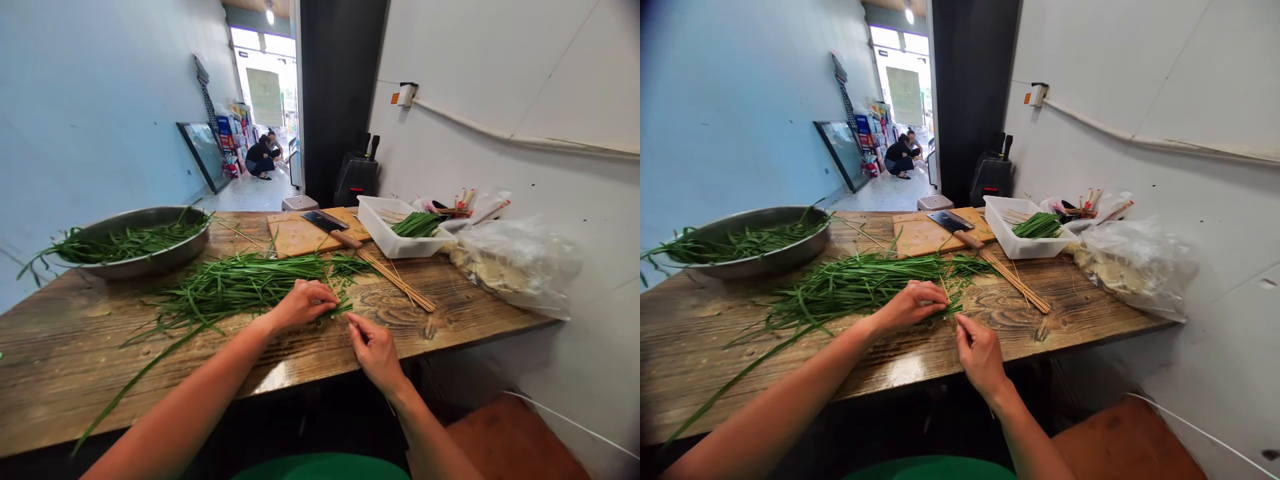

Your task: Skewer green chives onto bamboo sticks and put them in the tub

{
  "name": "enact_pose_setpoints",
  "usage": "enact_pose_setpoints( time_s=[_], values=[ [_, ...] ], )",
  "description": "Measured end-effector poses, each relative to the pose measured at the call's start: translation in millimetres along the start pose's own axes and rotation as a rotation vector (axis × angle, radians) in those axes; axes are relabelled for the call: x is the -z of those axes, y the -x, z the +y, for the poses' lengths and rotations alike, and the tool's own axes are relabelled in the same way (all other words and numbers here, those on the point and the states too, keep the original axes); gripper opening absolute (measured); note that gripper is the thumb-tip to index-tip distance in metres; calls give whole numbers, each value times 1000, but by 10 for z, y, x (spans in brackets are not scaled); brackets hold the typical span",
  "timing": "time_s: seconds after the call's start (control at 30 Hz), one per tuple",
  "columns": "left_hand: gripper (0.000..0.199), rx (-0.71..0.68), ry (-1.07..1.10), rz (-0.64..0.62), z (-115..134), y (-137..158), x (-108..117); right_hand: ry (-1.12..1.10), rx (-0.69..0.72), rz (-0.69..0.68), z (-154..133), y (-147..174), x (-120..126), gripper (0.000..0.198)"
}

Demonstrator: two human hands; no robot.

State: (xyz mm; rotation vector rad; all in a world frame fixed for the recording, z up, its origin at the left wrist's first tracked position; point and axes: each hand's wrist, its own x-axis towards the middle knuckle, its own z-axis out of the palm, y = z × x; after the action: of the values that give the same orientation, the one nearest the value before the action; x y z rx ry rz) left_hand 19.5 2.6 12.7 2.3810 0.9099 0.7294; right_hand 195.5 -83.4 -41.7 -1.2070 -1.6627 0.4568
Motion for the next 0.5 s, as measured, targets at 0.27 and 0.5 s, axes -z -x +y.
enact_pose_setpoints(
  time_s=[0.27, 0.5],
  values=[
    [18, 123, -545, 145, -229, 55, 207, 10, 4, -3, 37, 41, -11, 29],
    [16, 201, -686, 132, -264, 44, 89, 6, 27, 8, 13, 43, 6, 29]
  ],
)
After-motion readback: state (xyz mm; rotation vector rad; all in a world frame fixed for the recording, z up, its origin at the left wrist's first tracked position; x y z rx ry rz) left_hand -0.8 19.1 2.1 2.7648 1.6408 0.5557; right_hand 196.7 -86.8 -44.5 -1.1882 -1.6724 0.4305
